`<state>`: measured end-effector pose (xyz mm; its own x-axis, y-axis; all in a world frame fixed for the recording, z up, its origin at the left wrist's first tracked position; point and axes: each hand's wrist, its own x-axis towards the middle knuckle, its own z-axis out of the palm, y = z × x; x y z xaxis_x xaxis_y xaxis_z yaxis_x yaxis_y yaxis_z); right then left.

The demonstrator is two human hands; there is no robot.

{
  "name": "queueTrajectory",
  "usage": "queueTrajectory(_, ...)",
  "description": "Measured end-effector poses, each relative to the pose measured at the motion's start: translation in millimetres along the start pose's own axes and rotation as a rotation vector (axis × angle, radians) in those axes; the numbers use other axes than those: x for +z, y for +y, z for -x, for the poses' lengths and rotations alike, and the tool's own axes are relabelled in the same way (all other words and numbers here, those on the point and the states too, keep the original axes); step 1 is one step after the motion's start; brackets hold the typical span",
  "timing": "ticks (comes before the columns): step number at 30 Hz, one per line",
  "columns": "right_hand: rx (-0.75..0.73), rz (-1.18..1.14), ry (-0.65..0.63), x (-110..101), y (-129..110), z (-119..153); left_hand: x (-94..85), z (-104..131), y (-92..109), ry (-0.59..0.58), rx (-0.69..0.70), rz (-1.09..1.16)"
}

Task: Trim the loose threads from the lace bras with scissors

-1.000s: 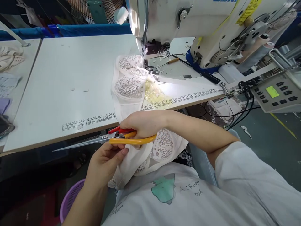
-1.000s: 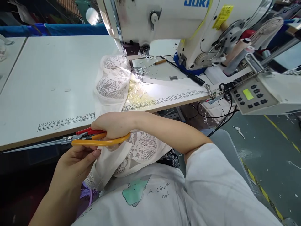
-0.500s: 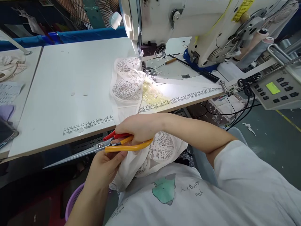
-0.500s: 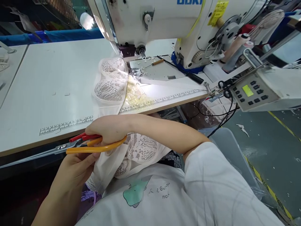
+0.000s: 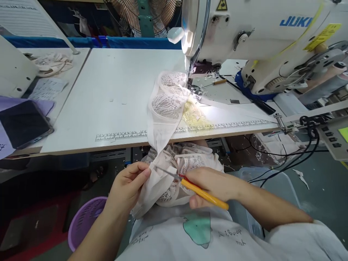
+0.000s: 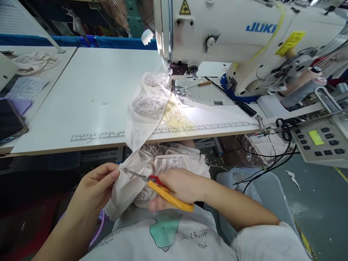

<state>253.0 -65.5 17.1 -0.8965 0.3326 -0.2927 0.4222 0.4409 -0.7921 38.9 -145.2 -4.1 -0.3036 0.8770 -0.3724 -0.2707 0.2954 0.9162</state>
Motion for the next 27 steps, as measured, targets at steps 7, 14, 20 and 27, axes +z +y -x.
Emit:
queueTrajectory(7, 0.06, 0.013, -0.054, 11, 0, -2, 4.1, 6, 2, -0.03, -0.055, -0.004)
queueTrajectory(14, 0.11, 0.071, -0.037, 13, -10, -14, 5.7, 10, 1, -0.016, -0.056, -0.004)
queueTrajectory(20, 0.252, -0.062, 0.009, 20, -9, -16, 4.8, 12, 5, 0.015, -0.037, -0.072)
queueTrajectory(27, 0.063, -0.151, 0.408, 11, -8, -14, 12.1, 23, 13, 0.028, 0.13, -0.305)
